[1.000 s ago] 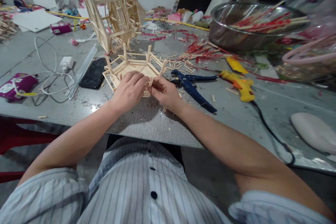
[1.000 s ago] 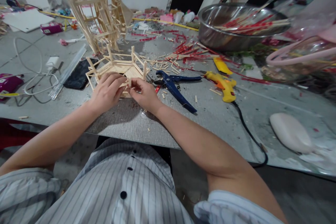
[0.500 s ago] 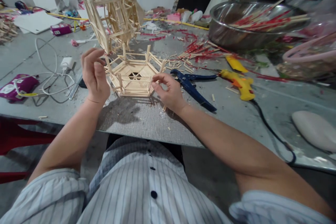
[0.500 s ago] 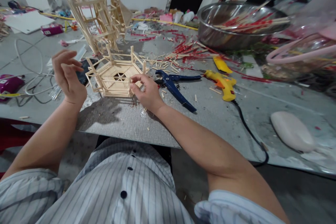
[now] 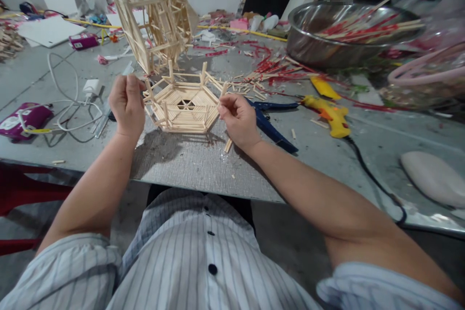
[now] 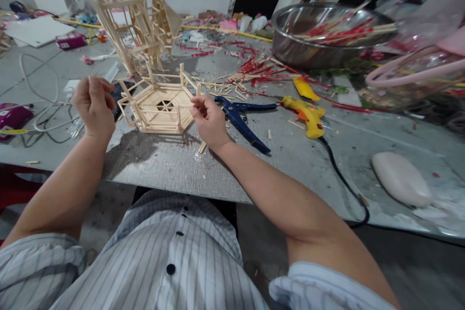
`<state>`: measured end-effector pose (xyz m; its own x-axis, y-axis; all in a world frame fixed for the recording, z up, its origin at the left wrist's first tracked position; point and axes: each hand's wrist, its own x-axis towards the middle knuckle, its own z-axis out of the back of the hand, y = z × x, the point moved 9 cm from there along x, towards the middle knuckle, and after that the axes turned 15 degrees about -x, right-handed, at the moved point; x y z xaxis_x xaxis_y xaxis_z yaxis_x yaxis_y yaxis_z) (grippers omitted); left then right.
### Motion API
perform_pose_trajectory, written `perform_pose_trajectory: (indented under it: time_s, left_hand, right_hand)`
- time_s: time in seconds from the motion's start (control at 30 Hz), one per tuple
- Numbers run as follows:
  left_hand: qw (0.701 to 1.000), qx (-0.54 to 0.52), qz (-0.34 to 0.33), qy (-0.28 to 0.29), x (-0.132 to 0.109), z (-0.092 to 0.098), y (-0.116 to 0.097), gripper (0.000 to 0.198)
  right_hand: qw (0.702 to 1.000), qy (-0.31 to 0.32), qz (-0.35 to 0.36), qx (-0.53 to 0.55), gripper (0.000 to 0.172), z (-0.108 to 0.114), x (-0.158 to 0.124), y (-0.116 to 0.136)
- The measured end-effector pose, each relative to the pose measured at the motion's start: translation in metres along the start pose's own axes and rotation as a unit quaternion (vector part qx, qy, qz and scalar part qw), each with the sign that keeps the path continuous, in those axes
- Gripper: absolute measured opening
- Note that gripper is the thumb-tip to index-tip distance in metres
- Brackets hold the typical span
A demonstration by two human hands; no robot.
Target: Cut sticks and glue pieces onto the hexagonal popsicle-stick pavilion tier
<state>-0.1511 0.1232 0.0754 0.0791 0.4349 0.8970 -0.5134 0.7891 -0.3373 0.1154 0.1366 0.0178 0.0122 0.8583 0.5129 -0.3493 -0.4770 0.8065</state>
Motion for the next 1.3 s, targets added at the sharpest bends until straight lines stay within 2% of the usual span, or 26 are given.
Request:
perform_pose_trajectory:
  time_s: [0.03, 0.1, 0.23, 0.4, 0.47, 0.53, 0.57, 0.63, 0.67, 0.73, 0.8, 0.9, 1.0, 1.17, 1.3]
  left_hand:
    - [0.997, -0.024, 0.031, -0.067, 0.0, 0.009, 0.005, 0.043]
    - [0.988, -0.062, 0.07, -0.122, -0.002, 0.011, 0.011, 0.048]
    - [0.993, -0.084, 0.041, -0.072, -0.001, -0.005, 0.011, 0.048]
    - [0.995, -0.066, 0.022, -0.072, 0.0, -0.003, 0.014, 0.049]
    - [0.997, -0.025, 0.02, -0.075, 0.001, 0.002, 0.003, 0.052]
    - [0.997, 0.016, -0.001, -0.075, 0.002, 0.004, -0.02, 0.051]
    - [0.998, 0.028, -0.008, -0.055, 0.002, 0.001, -0.033, 0.043]
    - [0.992, 0.067, -0.102, 0.017, -0.001, -0.017, -0.074, 0.031]
    - [0.988, 0.069, -0.117, 0.072, -0.004, -0.03, -0.087, 0.027]
    - [0.973, 0.07, -0.125, 0.181, -0.012, -0.059, -0.103, 0.026]
    - [0.96, 0.071, -0.13, 0.237, -0.019, -0.078, -0.11, 0.028]
    - [0.954, 0.077, -0.125, 0.262, -0.024, -0.093, -0.106, 0.032]
    - [0.95, 0.097, -0.121, 0.27, -0.026, -0.099, -0.096, 0.03]
    - [0.949, 0.11, -0.124, 0.268, -0.025, -0.1, -0.09, 0.025]
    - [0.945, 0.119, -0.14, 0.27, -0.025, -0.099, -0.092, 0.029]
  right_hand:
    - [1.0, 0.013, -0.002, -0.003, 0.029, -0.002, 0.0, -0.001]
    - [0.999, 0.035, -0.007, -0.007, 0.03, -0.006, -0.001, -0.001]
    - [0.998, 0.063, -0.015, 0.021, 0.039, -0.011, -0.004, -0.002]
    - [0.996, 0.086, -0.012, 0.031, 0.045, -0.018, -0.007, -0.006]
    - [0.996, 0.085, -0.011, 0.03, 0.043, -0.019, -0.007, -0.009]
    - [0.996, 0.087, -0.012, 0.028, 0.04, -0.019, -0.007, -0.01]
    - [0.995, 0.09, -0.012, 0.027, 0.039, -0.02, -0.007, -0.011]
    - [0.994, 0.102, -0.007, 0.027, 0.037, -0.021, -0.007, -0.009]
    - [0.994, 0.109, 0.001, 0.025, 0.037, -0.023, -0.008, -0.007]
    - [0.992, 0.124, 0.021, 0.019, 0.037, -0.026, -0.009, -0.001]
    - [0.989, 0.139, 0.039, 0.013, 0.037, -0.029, -0.011, 0.005]
    - [0.988, 0.146, 0.05, 0.009, 0.04, -0.034, -0.011, 0.01]
    - [0.99, 0.129, 0.05, 0.0, 0.043, -0.034, -0.009, 0.012]
    - [0.992, 0.121, 0.038, -0.015, 0.046, -0.033, -0.008, 0.011]
    - [0.99, 0.135, 0.032, -0.028, 0.044, -0.034, -0.009, 0.012]
